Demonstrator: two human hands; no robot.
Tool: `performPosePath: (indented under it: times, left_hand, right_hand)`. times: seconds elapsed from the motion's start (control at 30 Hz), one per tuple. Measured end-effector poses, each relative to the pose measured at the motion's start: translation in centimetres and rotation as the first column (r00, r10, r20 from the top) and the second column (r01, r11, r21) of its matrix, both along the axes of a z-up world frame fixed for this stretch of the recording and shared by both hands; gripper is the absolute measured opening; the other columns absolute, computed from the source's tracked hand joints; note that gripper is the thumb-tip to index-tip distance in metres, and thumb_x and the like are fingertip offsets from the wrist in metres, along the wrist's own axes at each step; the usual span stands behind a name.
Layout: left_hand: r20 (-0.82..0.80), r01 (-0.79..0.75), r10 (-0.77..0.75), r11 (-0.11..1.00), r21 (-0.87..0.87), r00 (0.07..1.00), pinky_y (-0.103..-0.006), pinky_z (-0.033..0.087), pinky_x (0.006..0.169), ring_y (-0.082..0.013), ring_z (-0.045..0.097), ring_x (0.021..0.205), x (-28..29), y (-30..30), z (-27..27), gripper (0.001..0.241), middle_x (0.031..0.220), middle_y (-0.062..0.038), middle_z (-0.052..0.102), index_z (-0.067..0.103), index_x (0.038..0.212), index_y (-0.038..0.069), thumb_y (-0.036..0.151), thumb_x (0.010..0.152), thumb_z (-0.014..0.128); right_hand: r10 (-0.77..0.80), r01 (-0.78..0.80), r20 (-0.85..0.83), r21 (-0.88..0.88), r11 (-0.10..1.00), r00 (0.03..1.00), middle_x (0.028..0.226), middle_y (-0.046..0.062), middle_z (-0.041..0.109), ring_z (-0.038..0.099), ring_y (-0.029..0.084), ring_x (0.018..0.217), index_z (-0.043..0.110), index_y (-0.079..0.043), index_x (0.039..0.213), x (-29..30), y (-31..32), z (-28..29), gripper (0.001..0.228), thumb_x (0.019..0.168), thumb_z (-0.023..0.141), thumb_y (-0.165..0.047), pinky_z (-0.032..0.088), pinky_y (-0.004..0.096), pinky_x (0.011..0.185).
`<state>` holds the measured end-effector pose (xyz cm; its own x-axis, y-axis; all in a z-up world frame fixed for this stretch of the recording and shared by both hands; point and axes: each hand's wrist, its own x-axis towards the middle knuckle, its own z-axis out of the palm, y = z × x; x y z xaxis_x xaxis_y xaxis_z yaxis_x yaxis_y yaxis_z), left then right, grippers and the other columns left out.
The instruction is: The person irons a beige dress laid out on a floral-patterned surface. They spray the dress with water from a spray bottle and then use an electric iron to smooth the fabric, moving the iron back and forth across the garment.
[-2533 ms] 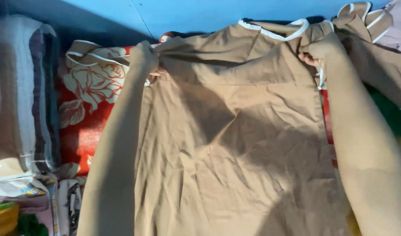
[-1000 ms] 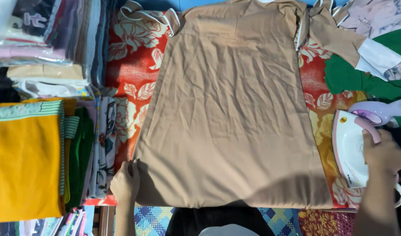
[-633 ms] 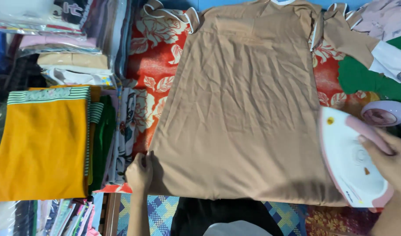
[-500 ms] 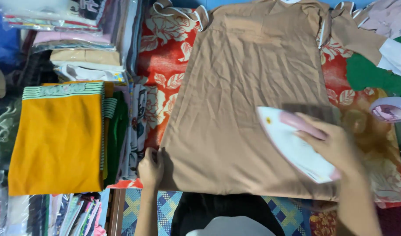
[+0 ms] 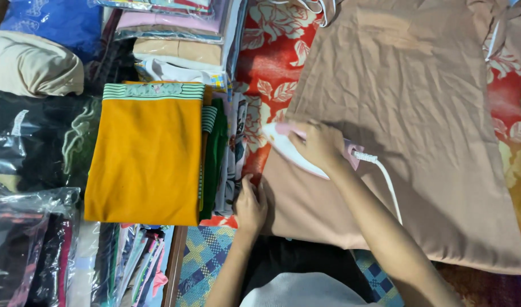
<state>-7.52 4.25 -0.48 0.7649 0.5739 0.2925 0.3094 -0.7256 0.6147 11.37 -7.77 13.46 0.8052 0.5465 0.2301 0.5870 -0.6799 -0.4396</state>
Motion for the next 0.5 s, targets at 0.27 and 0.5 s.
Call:
performPosePath:
  times: [0.27,0.5]
  left_hand:
    - [0.006,0.269,-0.273,0.952,0.144,0.962,-0.0402,0.056,0.082,-0.0326,0.063,0.102,0.3,0.6,2.3,0.039,0.119,-0.008,0.058,0.063,0.126,0.015,0.007,0.089,0.053]
    - [-0.042,0.437,-0.439,0.874,0.212,0.897,-0.0428,0.036,0.106,-0.0272,0.051,0.133,1.0,0.7,0.0,0.049,0.144,-0.009,0.054,0.054,0.14,0.006,0.015,0.093,0.046]
  right_hand:
    - [-0.077,0.075,-0.054,-0.047,0.996,0.996,0.1,0.003,0.079,0.074,0.031,0.095,0.08,-0.029,0.115,2.6,-0.1,-2.6,0.03,0.089,0.073,-0.043,0.057,0.044,0.082]
    - [-0.111,0.105,-0.254,-0.037,0.994,0.961,0.108,-0.006,0.078,0.071,0.024,0.106,0.08,-0.034,0.112,3.9,-2.8,-3.9,0.028,0.085,0.074,-0.042,0.055,0.037,0.087]
